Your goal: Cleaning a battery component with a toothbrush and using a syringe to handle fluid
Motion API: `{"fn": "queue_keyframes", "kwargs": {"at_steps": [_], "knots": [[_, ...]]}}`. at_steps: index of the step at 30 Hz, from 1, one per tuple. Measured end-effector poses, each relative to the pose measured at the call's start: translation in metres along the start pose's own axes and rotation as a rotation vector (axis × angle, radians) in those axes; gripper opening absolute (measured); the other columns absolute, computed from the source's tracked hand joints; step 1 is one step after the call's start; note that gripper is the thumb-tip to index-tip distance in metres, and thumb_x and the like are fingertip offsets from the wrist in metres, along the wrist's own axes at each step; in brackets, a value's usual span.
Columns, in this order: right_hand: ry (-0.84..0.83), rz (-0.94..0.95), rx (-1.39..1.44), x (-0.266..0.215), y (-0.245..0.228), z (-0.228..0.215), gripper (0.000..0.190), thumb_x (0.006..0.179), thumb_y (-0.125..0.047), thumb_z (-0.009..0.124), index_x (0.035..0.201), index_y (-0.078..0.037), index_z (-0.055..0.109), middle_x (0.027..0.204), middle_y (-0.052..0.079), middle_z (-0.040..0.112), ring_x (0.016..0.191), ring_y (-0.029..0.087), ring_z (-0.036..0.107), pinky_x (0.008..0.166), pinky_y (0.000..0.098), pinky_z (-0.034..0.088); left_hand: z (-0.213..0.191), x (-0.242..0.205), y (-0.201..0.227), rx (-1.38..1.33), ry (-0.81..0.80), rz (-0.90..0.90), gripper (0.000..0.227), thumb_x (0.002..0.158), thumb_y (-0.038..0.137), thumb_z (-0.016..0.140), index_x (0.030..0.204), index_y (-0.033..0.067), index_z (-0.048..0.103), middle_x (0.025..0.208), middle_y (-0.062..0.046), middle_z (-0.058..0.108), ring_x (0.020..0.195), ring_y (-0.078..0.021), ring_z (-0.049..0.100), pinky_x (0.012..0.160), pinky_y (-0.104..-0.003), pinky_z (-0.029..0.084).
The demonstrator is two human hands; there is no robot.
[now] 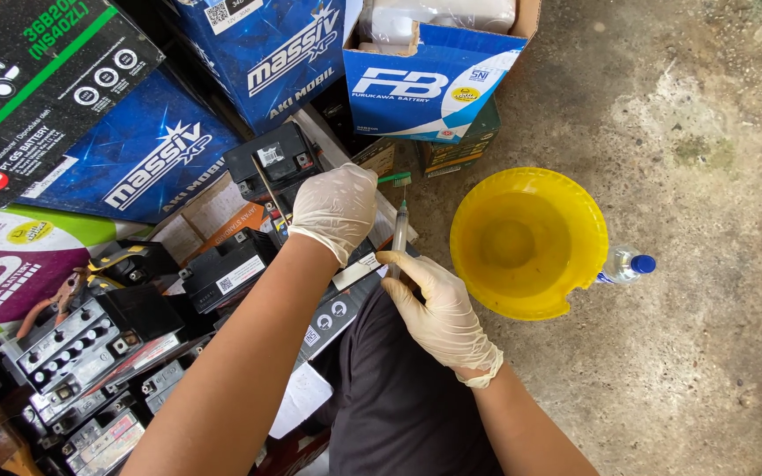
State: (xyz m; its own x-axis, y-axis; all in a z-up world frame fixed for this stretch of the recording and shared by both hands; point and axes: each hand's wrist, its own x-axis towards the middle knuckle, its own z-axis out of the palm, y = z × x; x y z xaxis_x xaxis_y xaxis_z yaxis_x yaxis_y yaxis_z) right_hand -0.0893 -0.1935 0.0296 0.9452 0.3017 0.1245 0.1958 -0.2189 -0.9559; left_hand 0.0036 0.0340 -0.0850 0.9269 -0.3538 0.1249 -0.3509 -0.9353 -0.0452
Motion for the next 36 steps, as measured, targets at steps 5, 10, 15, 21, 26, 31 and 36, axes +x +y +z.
{"fn": "queue_keyframes", "kwargs": {"at_steps": [5, 10, 15, 21, 26, 31, 36], "knots": [[0.000, 0.017, 0.009, -0.001, 0.002, 0.000, 0.024, 0.094, -0.015, 0.073, 0.118, -0.011, 0.077, 0.086, 0.011, 0.073, 0.079, 0.023, 0.074, 0.074, 0.0362, 0.059, 0.013, -0.001, -0.003, 0.010, 0.011, 0.006, 0.035, 0.102, 0.041, 0.054, 0.109, 0.0158, 0.077, 0.104, -0.010, 0.075, 0.105, -0.0346, 0.071, 0.090, -0.050, 0.055], [0.014, 0.012, 0.026, 0.000, 0.000, 0.001, 0.023, 0.094, -0.014, 0.073, 0.116, -0.010, 0.078, 0.086, 0.011, 0.074, 0.081, 0.023, 0.075, 0.076, 0.0369, 0.059, 0.025, -0.001, -0.004, 0.020, 0.023, 0.011, 0.035, 0.101, 0.042, 0.054, 0.110, 0.0168, 0.077, 0.105, -0.009, 0.075, 0.106, -0.0345, 0.070, 0.090, -0.051, 0.054], [0.022, -0.019, 0.033, 0.001, -0.005, 0.003, 0.022, 0.094, -0.013, 0.073, 0.115, -0.009, 0.078, 0.087, 0.012, 0.075, 0.082, 0.024, 0.076, 0.076, 0.0379, 0.060, 0.038, -0.001, -0.006, 0.033, 0.038, 0.018, 0.035, 0.100, 0.043, 0.053, 0.110, 0.0181, 0.076, 0.107, -0.008, 0.074, 0.107, -0.0343, 0.070, 0.090, -0.053, 0.054], [0.047, -0.005, 0.027, 0.000, -0.005, 0.005, 0.021, 0.093, -0.012, 0.074, 0.113, -0.009, 0.079, 0.085, 0.012, 0.074, 0.080, 0.024, 0.075, 0.075, 0.0384, 0.060, 0.051, -0.003, -0.010, 0.052, 0.053, 0.031, 0.035, 0.100, 0.044, 0.053, 0.111, 0.0194, 0.075, 0.108, -0.007, 0.074, 0.109, -0.0341, 0.069, 0.089, -0.055, 0.053], [0.066, 0.001, 0.001, 0.003, -0.001, 0.001, 0.019, 0.093, -0.014, 0.074, 0.112, -0.012, 0.079, 0.082, 0.010, 0.073, 0.079, 0.022, 0.074, 0.072, 0.0372, 0.059, 0.064, -0.003, -0.015, 0.060, 0.064, 0.037, 0.035, 0.099, 0.044, 0.052, 0.112, 0.0204, 0.075, 0.110, -0.007, 0.073, 0.110, -0.0340, 0.068, 0.089, -0.056, 0.053], [0.078, 0.032, 0.032, 0.008, -0.004, 0.000, 0.018, 0.094, -0.013, 0.072, 0.110, -0.011, 0.079, 0.079, 0.010, 0.073, 0.075, 0.016, 0.069, 0.070, 0.0383, 0.059, 0.077, -0.004, -0.017, 0.069, 0.076, 0.043, 0.036, 0.099, 0.045, 0.052, 0.113, 0.0214, 0.074, 0.111, -0.006, 0.073, 0.111, -0.0338, 0.068, 0.089, -0.057, 0.052], [0.061, 0.057, 0.049, 0.007, -0.006, 0.001, 0.018, 0.094, -0.012, 0.073, 0.110, -0.010, 0.079, 0.080, 0.010, 0.075, 0.076, 0.018, 0.073, 0.072, 0.0368, 0.060, 0.089, -0.005, -0.019, 0.082, 0.089, 0.048, 0.036, 0.098, 0.046, 0.051, 0.113, 0.0227, 0.073, 0.112, -0.005, 0.073, 0.112, -0.0336, 0.067, 0.088, -0.059, 0.052]]}}
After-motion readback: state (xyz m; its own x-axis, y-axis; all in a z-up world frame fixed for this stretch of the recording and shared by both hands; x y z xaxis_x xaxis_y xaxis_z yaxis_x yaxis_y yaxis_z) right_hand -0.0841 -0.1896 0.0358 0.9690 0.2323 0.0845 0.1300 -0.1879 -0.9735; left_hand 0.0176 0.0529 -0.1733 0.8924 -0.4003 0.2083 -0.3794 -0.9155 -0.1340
